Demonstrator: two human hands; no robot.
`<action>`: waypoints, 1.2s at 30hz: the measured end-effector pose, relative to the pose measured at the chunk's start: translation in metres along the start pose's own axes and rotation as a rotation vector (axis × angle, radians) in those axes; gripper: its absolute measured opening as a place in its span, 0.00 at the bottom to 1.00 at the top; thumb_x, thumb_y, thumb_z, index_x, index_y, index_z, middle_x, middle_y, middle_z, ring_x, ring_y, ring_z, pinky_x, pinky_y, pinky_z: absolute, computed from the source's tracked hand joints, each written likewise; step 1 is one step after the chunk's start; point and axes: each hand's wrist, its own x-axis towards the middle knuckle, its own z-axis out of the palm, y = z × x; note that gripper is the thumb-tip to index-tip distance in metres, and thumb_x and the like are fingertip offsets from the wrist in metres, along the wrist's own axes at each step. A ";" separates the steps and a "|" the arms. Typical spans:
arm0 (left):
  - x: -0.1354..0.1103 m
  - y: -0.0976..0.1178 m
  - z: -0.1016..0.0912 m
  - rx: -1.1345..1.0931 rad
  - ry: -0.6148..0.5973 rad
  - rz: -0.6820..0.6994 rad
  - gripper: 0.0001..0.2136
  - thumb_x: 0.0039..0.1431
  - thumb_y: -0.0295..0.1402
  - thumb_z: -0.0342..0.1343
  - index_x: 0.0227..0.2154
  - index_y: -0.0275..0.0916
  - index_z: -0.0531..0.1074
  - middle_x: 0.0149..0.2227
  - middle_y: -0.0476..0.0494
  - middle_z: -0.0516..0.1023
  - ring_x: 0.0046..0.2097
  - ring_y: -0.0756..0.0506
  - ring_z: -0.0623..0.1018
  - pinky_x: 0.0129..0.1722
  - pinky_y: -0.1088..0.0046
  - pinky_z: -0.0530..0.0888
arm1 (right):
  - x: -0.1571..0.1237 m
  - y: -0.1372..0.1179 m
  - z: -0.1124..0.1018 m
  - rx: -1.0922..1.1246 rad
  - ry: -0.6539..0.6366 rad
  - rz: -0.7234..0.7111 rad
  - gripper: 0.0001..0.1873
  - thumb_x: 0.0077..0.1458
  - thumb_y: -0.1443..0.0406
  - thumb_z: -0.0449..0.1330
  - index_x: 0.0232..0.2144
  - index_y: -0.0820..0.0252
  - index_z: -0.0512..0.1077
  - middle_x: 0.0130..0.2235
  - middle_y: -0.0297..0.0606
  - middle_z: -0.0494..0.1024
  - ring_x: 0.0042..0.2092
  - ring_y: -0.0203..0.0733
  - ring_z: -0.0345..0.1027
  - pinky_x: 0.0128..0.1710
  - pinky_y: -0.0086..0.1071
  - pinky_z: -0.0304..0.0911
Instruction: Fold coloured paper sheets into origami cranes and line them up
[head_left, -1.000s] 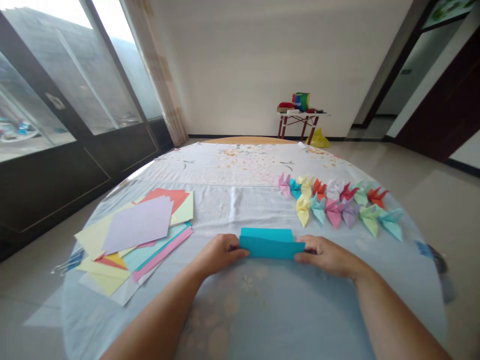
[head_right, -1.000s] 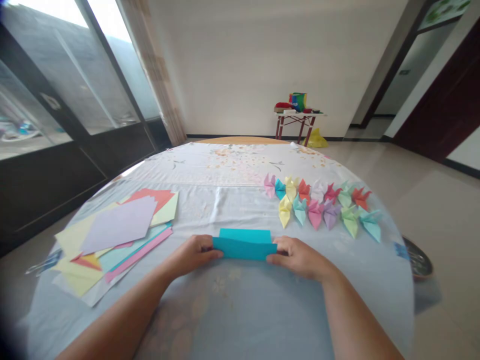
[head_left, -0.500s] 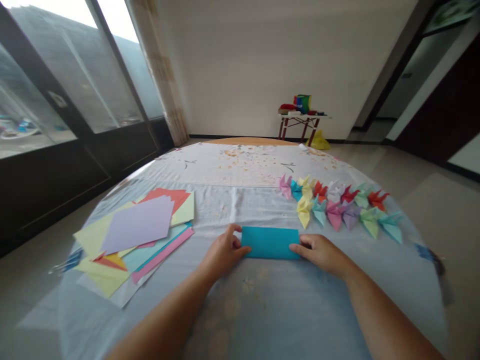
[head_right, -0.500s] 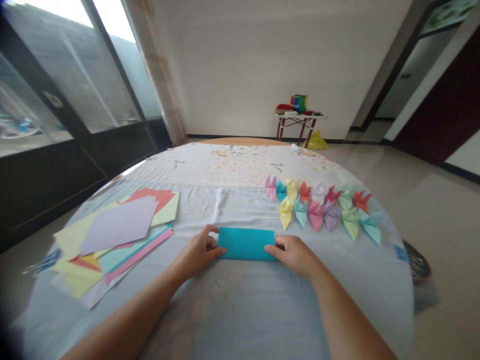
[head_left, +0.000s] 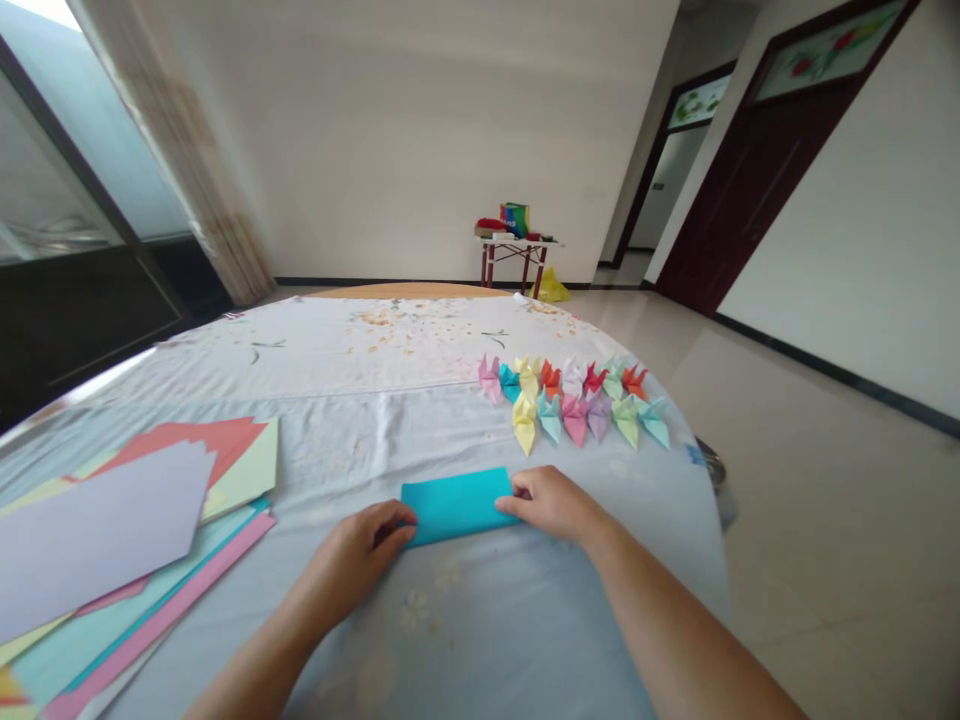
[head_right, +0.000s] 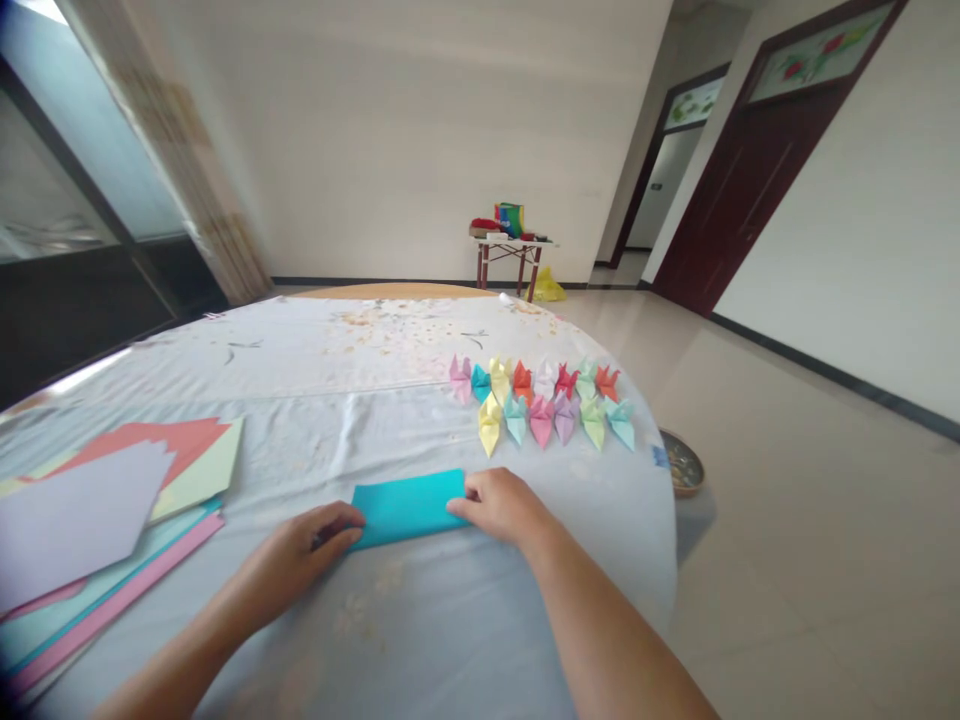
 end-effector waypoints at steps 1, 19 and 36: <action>0.000 0.001 -0.001 -0.002 0.001 0.009 0.12 0.55 0.41 0.45 0.32 0.42 0.70 0.26 0.51 0.72 0.29 0.48 0.71 0.30 0.74 0.64 | 0.000 0.000 0.000 -0.004 -0.003 0.010 0.17 0.48 0.55 0.56 0.18 0.63 0.66 0.18 0.28 0.62 0.23 0.29 0.55 0.21 0.24 0.43; 0.001 -0.001 0.006 0.099 0.049 0.052 0.13 0.58 0.39 0.42 0.38 0.45 0.71 0.35 0.47 0.75 0.38 0.45 0.74 0.39 0.71 0.67 | 0.001 -0.007 0.000 -0.140 0.017 0.142 0.19 0.47 0.52 0.56 0.17 0.60 0.69 0.18 0.31 0.67 0.21 0.30 0.56 0.21 0.27 0.40; 0.000 0.002 0.010 0.201 0.011 -0.004 0.17 0.60 0.37 0.39 0.45 0.43 0.71 0.32 0.44 0.72 0.36 0.45 0.74 0.37 0.71 0.67 | 0.002 -0.007 0.001 -0.197 0.024 0.162 0.20 0.48 0.50 0.54 0.18 0.59 0.70 0.19 0.31 0.69 0.22 0.30 0.58 0.21 0.27 0.40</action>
